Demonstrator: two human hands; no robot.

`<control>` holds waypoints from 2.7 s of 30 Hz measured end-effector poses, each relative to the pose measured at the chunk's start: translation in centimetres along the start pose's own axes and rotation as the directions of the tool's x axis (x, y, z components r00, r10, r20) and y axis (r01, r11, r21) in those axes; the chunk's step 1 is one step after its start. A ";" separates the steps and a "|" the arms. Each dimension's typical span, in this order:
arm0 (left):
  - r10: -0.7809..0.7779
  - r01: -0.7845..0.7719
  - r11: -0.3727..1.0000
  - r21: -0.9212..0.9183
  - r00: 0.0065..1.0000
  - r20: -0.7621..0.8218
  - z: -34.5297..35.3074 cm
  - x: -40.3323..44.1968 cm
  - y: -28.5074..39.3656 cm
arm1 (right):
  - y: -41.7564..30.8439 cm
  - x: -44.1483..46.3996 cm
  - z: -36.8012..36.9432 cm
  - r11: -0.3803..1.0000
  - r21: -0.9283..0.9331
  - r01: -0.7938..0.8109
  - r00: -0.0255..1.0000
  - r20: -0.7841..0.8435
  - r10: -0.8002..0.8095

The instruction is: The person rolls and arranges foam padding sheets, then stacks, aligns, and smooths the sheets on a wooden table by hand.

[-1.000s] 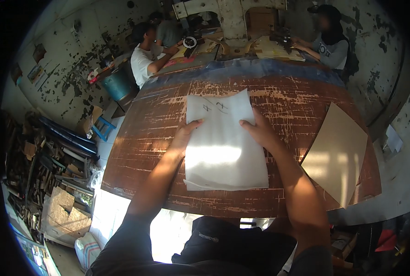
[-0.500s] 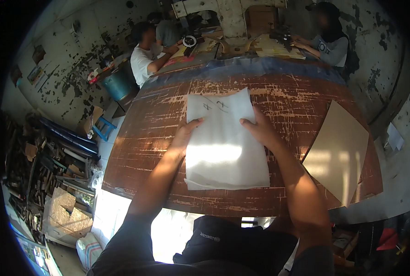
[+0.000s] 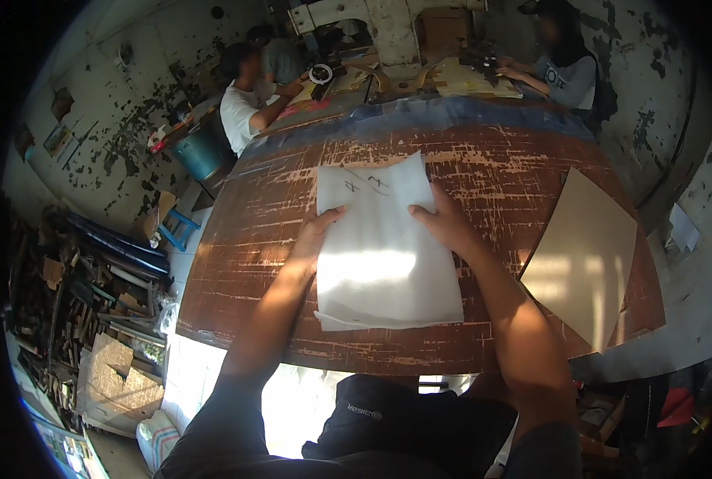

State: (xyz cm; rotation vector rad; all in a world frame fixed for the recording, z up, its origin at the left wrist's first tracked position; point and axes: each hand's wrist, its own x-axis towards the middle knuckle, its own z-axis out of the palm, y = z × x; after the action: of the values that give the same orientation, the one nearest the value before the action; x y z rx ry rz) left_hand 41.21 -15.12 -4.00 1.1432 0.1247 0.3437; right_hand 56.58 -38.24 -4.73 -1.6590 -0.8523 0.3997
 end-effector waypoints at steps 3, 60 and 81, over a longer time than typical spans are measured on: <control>-0.016 0.016 1.000 -0.015 1.000 -0.002 -0.1 0.0 0.0 | -0.9 -0.5 0.0 1.000 -0.021 -0.019 1.000 -0.014 0.018; 0.146 -0.162 0.968 0.194 0.985 0.094 -0.1 0.5 -0.9 | -1.2 -0.4 0.2 0.983 0.092 0.157 0.957 -0.261 -0.128; 0.210 -0.211 0.978 -0.002 0.975 -0.069 0.1 0.5 -0.7 | -0.7 0.1 -1.6 0.940 0.341 0.002 0.999 -0.043 0.013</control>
State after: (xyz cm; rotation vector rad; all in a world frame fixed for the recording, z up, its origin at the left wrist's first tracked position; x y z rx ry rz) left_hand 41.83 -15.28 -4.52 1.1387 0.0622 0.5715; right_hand 57.45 -39.27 -3.63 -1.3436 -0.7002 0.4838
